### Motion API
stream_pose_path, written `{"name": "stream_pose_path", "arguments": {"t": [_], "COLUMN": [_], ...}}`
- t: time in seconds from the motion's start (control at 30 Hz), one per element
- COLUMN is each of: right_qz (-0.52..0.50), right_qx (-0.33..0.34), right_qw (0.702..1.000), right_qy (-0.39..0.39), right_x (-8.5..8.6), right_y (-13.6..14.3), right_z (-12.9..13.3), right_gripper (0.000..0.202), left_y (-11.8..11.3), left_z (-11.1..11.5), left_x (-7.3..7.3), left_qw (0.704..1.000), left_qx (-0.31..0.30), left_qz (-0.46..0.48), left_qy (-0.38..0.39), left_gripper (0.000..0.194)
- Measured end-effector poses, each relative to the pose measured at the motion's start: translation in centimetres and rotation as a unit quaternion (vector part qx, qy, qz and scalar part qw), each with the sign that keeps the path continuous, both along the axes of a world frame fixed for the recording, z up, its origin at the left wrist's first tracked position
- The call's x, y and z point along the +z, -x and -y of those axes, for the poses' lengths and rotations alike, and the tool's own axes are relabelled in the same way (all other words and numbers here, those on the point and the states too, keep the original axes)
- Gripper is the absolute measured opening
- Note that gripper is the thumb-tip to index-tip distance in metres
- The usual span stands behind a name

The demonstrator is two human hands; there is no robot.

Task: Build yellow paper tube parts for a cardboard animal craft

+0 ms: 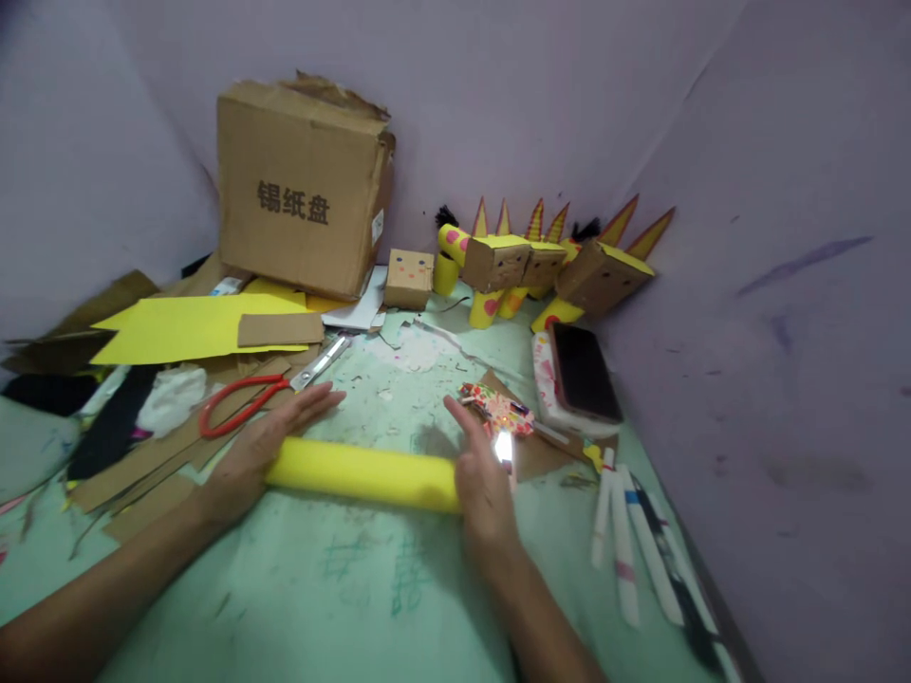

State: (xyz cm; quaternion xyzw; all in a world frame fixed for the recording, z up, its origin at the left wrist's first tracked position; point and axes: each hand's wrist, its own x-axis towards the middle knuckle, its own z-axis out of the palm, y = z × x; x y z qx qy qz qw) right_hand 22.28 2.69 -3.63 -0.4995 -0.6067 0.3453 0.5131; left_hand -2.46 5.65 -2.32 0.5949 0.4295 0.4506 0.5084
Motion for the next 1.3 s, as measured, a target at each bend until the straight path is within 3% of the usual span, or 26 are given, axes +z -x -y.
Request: {"name": "stream_pose_path", "arguments": {"t": [0.1, 0.2, 0.33, 0.43, 0.53, 0.63, 0.73, 0.87, 1.0, 1.13, 1.3], "right_qz": [-0.018, -0.009, 0.068, 0.057, -0.052, -0.158, -0.125, -0.015, -0.025, -0.12, -0.066], "right_qx": [-0.027, -0.092, -0.113, -0.144, -0.149, -0.069, -0.03, -0.03, 0.01, 0.022, -0.006], "right_qw": [0.998, 0.989, 0.978, 0.978, 0.981, 0.982, 0.991, 0.999, 0.999, 0.99, 0.995], "right_qy": [-0.048, -0.114, -0.161, -0.143, -0.117, -0.081, -0.047, -0.027, -0.03, -0.071, -0.072], "right_x": [1.5, 3.2, 4.0, 3.7, 2.8, 1.6, 0.2, -0.9, -0.9, -0.8, -0.2], "right_y": [-0.2, -0.9, -2.0, -2.4, -2.1, -1.4, -0.4, 0.4, 0.6, 0.5, -0.2], "right_z": [0.1, 0.8, 1.8, 1.8, 1.4, 1.0, 0.9, 1.1, 0.5, -0.9, -1.5], "right_gripper": [0.053, 0.039, 0.03, 0.031, 0.035, 0.037, 0.044, 0.052, 0.048, 0.042, 0.042], "left_y": [1.4, 2.6, 2.2, 1.4, 1.2, 1.3, 1.0, 0.0, -0.4, 0.0, 0.9], "left_z": [0.1, 0.5, 1.4, 1.8, 1.7, 1.3, 0.9, 0.8, 0.9, 0.2, -1.0], "left_x": [1.0, 2.4, 3.4, 3.2, 2.3, 1.0, -0.3, -1.3, -0.6, 0.3, 0.4], "left_qw": [0.993, 0.956, 0.894, 0.875, 0.906, 0.955, 0.985, 0.995, 0.997, 0.992, 0.977], "left_qx": [0.044, 0.074, 0.009, -0.008, 0.025, 0.084, 0.106, 0.086, 0.069, 0.074, 0.126], "left_qz": [-0.092, -0.241, -0.356, -0.378, -0.341, -0.239, -0.108, -0.012, -0.009, -0.094, -0.154], "left_qy": [-0.058, -0.151, -0.272, -0.302, -0.251, -0.152, -0.08, -0.037, -0.021, -0.039, -0.073], "left_gripper": [0.05, 0.048, 0.049, 0.052, 0.051, 0.046, 0.049, 0.053, 0.056, 0.061, 0.062]}}
